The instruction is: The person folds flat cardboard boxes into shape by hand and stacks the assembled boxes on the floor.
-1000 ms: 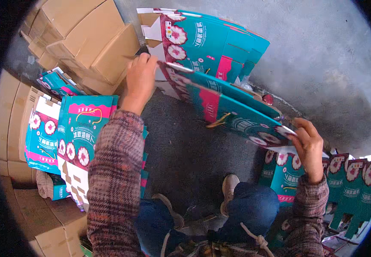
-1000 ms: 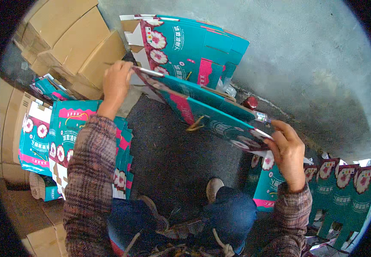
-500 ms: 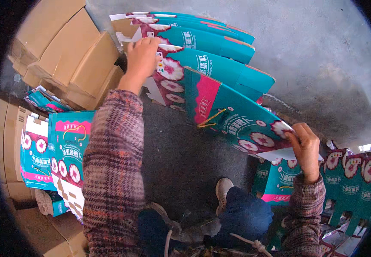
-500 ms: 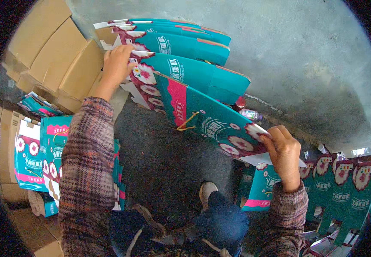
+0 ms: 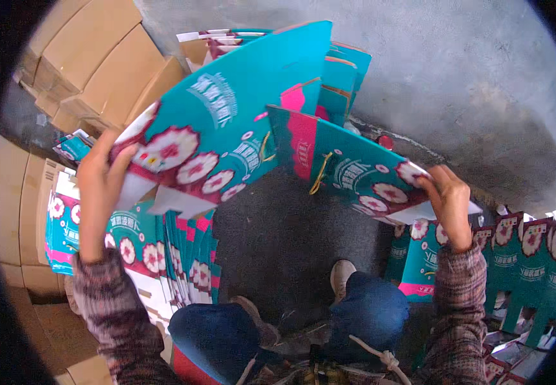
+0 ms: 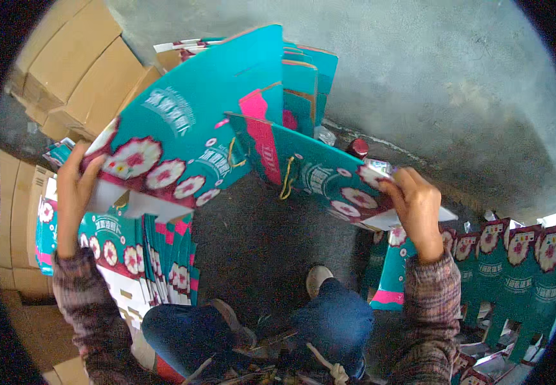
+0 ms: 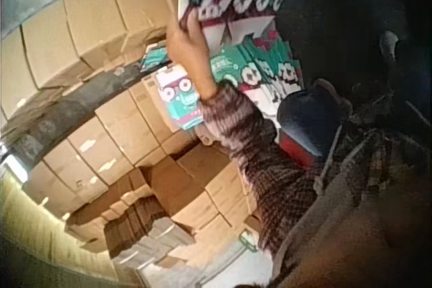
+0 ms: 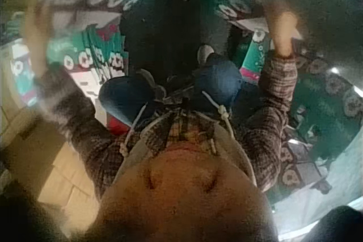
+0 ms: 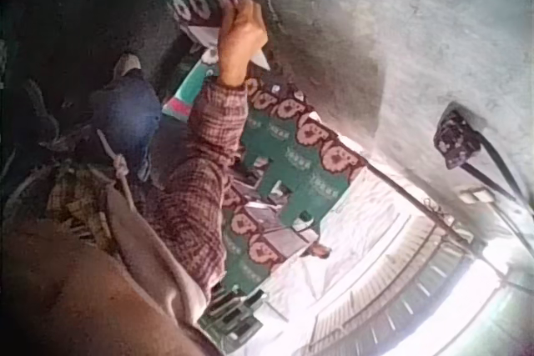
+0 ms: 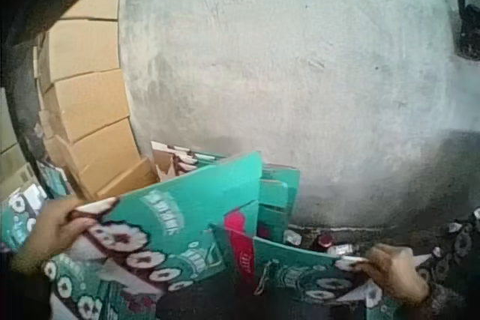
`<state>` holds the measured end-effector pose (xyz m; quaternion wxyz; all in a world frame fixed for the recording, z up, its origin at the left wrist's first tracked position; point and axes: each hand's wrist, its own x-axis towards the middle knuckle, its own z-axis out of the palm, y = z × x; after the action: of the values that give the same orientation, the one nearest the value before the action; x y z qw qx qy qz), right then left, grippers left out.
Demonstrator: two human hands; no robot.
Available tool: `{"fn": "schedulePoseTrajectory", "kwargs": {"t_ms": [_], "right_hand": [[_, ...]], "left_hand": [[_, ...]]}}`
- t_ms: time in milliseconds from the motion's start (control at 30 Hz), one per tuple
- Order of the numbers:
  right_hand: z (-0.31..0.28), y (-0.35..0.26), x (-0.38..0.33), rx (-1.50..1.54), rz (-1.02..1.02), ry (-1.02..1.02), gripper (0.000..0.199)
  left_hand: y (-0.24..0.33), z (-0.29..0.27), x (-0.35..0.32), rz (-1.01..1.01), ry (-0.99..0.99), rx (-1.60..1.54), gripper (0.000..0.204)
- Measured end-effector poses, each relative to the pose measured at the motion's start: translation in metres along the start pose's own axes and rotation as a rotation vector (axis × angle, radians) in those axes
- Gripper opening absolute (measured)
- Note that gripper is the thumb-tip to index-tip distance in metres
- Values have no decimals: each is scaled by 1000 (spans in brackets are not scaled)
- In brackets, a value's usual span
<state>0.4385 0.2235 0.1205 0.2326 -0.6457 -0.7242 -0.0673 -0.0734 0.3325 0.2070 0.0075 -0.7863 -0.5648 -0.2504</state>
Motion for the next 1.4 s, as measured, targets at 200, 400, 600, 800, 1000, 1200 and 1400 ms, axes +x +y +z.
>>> {"fn": "schedulePoseTrajectory", "kwargs": {"t_ms": [200,400,600,800,1000,1200,1400], "right_hand": [[17,-21,62,47,-87,50,22],[40,-19,73,30,-62,53,21],[3,11,41,-129,-43,62,21],[-73,8,-5,-222,-57,-73,18],[-108,0,-53,-176,-193,-110,18],[-121,3,-88,-132,-116,-104,16],[-151,-11,-112,-77,-164,-111,17]], "left_hand": [[3,-94,-83,-262,138,-147,13],[-24,-72,-58,-146,-6,30,17],[-41,-28,-4,118,-140,-4,20],[25,18,14,389,-215,3,24],[85,36,-1,589,-384,48,18],[99,34,-42,682,-314,63,17],[65,29,-118,570,-236,100,12]]}}
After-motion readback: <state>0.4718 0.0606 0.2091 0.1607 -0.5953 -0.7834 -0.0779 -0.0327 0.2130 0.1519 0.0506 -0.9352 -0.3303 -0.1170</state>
